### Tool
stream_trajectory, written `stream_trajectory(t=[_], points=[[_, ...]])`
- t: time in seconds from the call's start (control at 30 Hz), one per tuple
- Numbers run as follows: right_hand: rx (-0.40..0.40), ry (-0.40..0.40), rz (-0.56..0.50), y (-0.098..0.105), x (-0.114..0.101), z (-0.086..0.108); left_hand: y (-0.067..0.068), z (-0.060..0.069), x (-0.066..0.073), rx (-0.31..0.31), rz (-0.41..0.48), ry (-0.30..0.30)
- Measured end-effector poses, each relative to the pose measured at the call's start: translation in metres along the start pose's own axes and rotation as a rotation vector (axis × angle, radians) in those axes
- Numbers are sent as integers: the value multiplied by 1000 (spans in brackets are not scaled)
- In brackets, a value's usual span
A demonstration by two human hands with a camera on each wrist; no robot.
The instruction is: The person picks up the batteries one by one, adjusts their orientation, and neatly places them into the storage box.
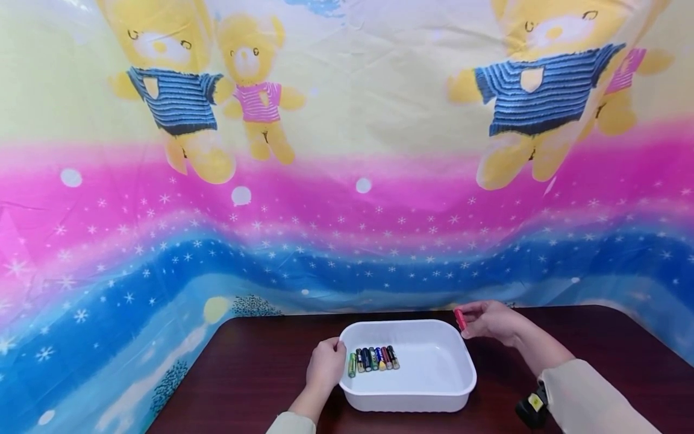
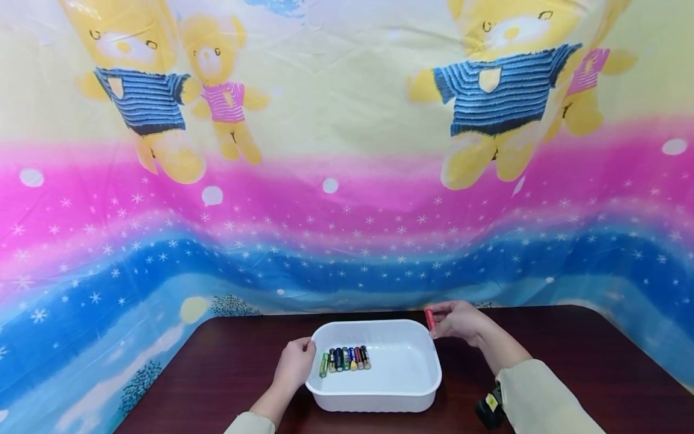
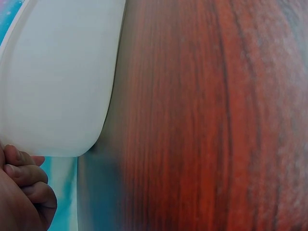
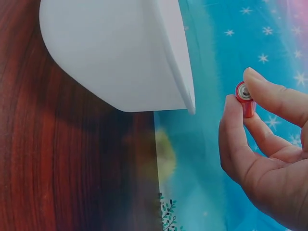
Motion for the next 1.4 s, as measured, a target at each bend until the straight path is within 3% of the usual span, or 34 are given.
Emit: stream_trajectory(t=[1.03,1.4], points=[[-15,-7,-16,-9,-8,-3,-1,1,-1,-12,18,28],[16,-16,-29,-11,-7,-5,-1,1,-1,-11,22,24]])
Point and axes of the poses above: each hand's wrist, its own z-axis away from the middle knuckle, its own y-axis out of the back of the hand, x = y × z, the point moved 9 cm from there along -z, towards the middle knuckle, and after that the axes turned 12 degrees about -z, right-handed, at the moved point
